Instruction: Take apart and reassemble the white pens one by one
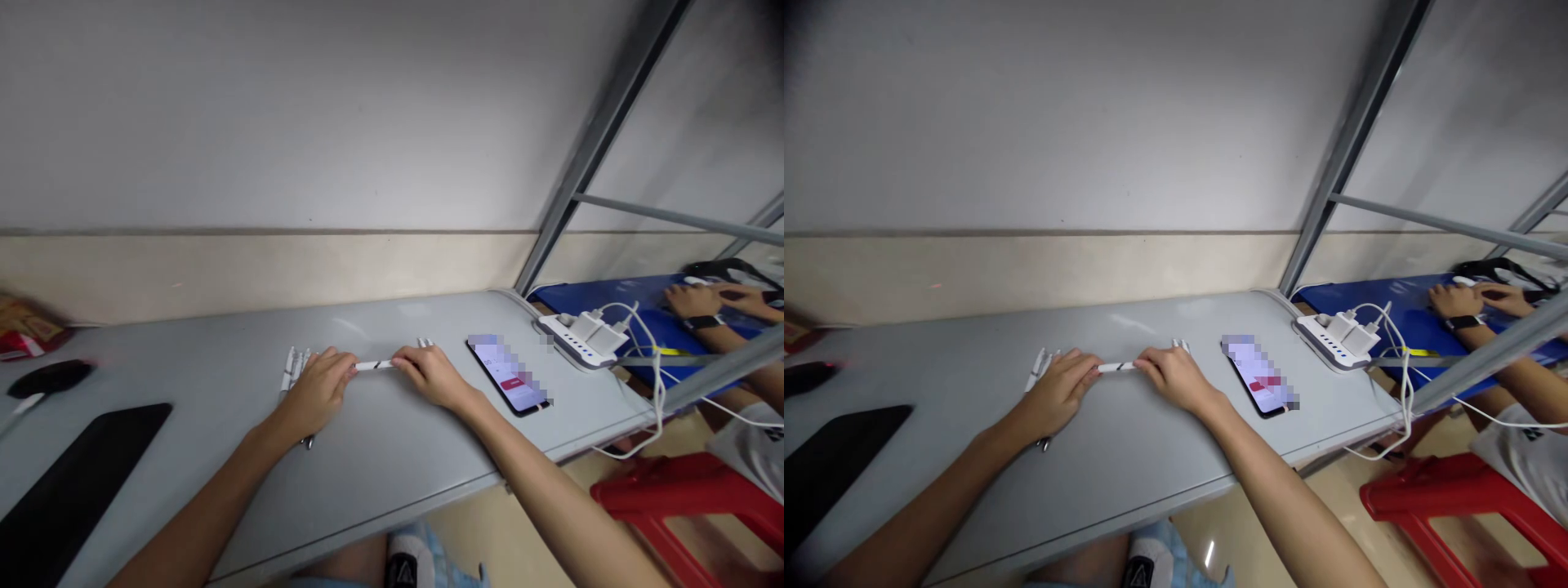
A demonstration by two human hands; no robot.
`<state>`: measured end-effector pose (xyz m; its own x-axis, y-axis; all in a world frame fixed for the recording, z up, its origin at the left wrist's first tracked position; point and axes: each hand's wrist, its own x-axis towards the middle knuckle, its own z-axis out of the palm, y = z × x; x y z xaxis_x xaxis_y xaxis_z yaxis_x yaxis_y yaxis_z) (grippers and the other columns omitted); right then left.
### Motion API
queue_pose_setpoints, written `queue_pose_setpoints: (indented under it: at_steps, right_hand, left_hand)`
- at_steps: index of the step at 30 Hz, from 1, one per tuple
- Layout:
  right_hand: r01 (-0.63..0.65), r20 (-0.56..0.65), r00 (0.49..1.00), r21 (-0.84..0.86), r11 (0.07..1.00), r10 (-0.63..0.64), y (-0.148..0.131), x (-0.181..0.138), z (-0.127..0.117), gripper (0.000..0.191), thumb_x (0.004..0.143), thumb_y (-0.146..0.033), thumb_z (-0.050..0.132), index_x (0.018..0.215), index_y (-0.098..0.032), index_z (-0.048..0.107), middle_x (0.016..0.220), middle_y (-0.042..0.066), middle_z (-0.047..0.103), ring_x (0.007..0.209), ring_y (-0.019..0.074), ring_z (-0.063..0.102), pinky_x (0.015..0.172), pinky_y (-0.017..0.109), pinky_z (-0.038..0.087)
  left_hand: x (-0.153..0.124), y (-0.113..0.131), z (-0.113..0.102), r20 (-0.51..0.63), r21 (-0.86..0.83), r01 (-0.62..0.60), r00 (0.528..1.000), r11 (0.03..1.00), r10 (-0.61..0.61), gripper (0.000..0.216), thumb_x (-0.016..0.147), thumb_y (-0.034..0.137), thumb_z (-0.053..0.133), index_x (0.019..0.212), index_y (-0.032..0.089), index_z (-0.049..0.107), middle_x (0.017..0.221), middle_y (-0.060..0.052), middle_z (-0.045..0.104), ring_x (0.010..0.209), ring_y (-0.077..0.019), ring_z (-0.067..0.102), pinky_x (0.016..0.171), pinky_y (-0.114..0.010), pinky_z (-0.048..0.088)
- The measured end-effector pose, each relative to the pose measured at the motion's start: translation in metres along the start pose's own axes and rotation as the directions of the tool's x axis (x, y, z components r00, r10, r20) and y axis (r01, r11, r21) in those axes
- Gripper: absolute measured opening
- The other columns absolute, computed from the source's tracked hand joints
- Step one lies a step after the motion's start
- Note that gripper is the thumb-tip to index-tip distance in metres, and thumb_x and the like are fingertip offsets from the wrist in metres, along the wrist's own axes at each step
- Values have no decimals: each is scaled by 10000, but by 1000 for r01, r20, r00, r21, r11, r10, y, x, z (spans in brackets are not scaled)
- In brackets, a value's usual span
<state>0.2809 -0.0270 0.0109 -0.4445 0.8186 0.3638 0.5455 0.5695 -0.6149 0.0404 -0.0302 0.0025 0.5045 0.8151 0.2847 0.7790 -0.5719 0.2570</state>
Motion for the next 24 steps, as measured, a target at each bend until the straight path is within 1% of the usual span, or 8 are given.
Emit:
queue_pose_setpoints:
  at_steps: [4,7,10,12,15,20,22,24]
  right_hand:
    - [-85,109,991,119,989,72,0,1,4,424,989,-385,372,734,-148,613,583,-21,500,546,102,408,561,224,317]
    - [-40,84,996,162,986,27,-1,0,2,406,989,-420,366,882,-148,647,653,-9,555,575,107,453,583,221,354]
    - [139,-8,990,-5,990,-139,-1,-1,3,318,952,-409,483,1129,-188,627,881,44,659,757,142,555,726,248,386]
    - [199,-7,979,-131,971,-202,0,-2,5,314,958,-400,475,1123,-190,641,908,71,670,800,161,565,750,265,376]
    - [152,-7,988,-175,973,-156,-1,-3,7,349,974,-411,428,1005,-163,672,797,66,653,696,148,535,677,260,355]
    - [-56,-11,998,200,978,59,-5,-1,7,337,911,-446,530,826,-157,682,591,-17,536,541,99,418,556,233,305]
    - [-107,-32,990,445,889,135,-5,3,7,292,847,-441,620,837,-157,686,632,-14,555,566,103,442,551,228,331]
    - [-108,-67,975,693,713,213,-3,7,5,256,813,-414,658,838,-160,673,749,13,602,652,120,507,594,233,391]
  left_hand:
    - [1,6,-5,-40,114,-36,998,993,41,246,958,183,333,841,197,549,777,-16,581,796,-197,459,736,-350,298]
    - [1,5,-5,-55,103,-23,998,994,28,249,955,192,334,833,198,551,746,-15,563,777,-196,466,735,-344,300]
    - [0,0,-3,-54,25,22,998,999,-21,256,961,243,334,881,207,574,753,-9,556,767,-191,491,757,-340,315]
    - [1,-2,-1,-47,-14,44,998,999,-45,260,958,260,339,877,211,580,754,-5,556,755,-186,503,773,-341,323]
    - [1,-3,1,-53,2,48,997,999,-48,261,930,191,340,786,202,558,724,-8,551,732,-186,500,741,-335,322]
    - [1,0,1,-66,22,23,998,999,-22,270,943,192,324,833,202,570,798,-24,594,796,-195,519,766,-353,336]
    - [0,3,0,-49,-30,-4,999,1000,2,258,967,278,341,935,217,590,908,-26,625,878,-197,541,832,-364,347]
    - [0,6,-3,-33,-60,-30,999,998,28,257,972,336,358,1031,240,589,1014,-24,634,969,-202,544,904,-377,337]
